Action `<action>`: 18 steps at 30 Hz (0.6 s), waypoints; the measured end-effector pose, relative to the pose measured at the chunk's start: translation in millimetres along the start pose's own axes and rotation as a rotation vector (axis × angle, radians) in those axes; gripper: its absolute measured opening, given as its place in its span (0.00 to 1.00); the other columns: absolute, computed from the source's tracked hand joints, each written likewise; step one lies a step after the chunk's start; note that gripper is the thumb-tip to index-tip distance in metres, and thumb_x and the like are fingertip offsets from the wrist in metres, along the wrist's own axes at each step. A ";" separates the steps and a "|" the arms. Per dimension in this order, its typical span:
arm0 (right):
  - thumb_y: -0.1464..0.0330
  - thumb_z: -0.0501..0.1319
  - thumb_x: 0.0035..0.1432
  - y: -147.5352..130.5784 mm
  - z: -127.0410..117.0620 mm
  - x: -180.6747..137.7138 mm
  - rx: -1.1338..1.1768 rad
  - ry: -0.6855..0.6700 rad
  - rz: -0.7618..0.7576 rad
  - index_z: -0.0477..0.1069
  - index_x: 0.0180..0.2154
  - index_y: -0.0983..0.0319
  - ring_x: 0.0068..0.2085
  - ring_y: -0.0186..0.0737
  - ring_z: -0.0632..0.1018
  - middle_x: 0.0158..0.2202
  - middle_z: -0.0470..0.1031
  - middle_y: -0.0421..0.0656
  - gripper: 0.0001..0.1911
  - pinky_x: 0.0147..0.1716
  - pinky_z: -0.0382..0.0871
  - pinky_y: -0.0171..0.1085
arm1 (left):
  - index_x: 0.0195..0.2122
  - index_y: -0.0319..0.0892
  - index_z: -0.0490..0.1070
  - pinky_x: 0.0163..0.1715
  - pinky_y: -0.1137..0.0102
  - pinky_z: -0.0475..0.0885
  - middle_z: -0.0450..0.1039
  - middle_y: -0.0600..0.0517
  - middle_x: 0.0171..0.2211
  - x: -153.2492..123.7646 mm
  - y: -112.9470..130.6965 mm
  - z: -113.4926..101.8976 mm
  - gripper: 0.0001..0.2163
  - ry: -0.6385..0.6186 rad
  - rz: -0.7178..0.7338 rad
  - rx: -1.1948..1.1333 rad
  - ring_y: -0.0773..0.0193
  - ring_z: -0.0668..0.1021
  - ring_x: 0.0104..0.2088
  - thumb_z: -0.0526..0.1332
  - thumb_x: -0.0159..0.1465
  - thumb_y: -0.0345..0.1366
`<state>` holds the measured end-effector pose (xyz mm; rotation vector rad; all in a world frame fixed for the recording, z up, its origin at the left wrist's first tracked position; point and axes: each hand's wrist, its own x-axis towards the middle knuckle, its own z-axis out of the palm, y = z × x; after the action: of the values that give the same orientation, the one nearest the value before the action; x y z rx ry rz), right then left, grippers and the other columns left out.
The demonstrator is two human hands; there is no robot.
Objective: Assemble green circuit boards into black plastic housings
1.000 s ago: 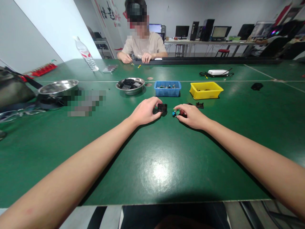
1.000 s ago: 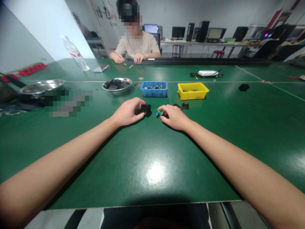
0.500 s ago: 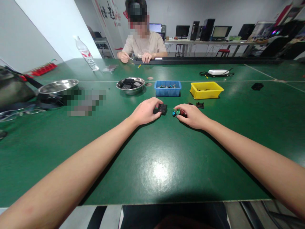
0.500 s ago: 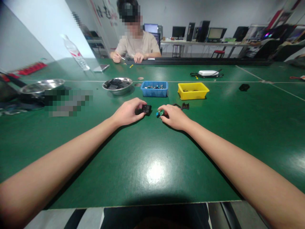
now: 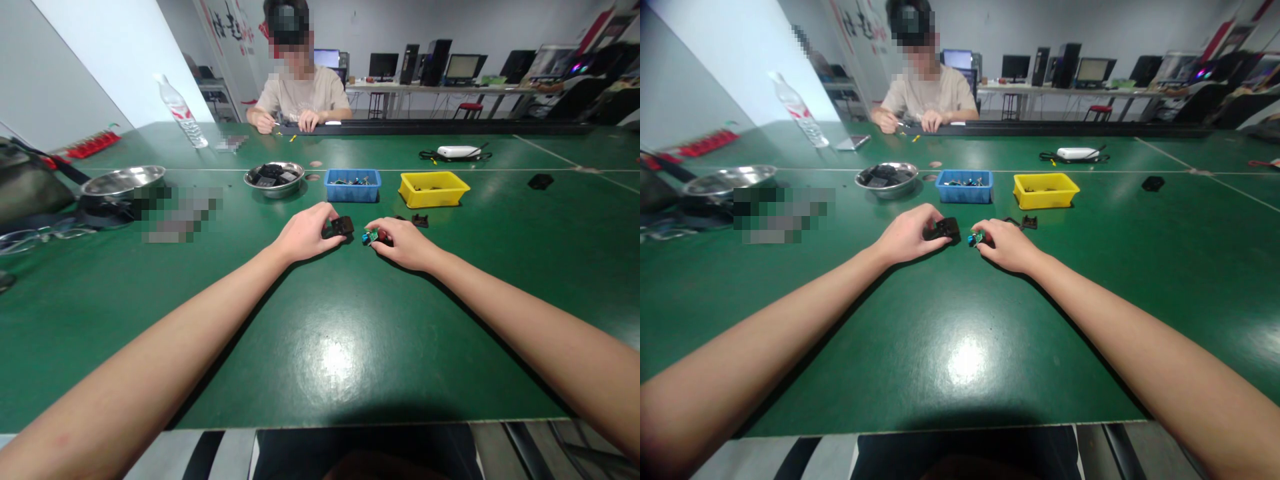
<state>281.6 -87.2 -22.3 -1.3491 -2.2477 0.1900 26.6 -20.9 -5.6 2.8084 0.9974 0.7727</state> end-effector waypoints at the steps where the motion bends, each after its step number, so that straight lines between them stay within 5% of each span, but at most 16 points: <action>1: 0.71 0.64 0.60 0.2 0.0 0.0 0.002 0.001 -0.002 0.76 0.49 0.63 0.35 0.41 0.73 0.35 0.76 0.44 0.15 0.40 0.65 0.39 | 0.41 0.43 0.68 0.36 0.66 0.71 0.74 0.50 0.35 0.0 -0.1 0.4 0.14 0.000 -0.003 -0.001 0.58 0.77 0.34 0.66 0.61 0.45; 18: 0.71 0.64 0.60 -0.6 -0.4 -0.3 0.017 0.009 -0.002 0.76 0.49 0.62 0.34 0.40 0.72 0.34 0.75 0.43 0.15 0.39 0.64 0.38 | 0.46 0.41 0.70 0.41 0.63 0.74 0.76 0.47 0.40 -0.6 2.1 -0.7 0.14 0.003 0.026 0.003 0.57 0.78 0.37 0.62 0.62 0.41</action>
<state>281.4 -87.7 -21.8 -1.3358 -2.2349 0.2009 27.0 -22.9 -4.7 2.8288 0.9647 0.7797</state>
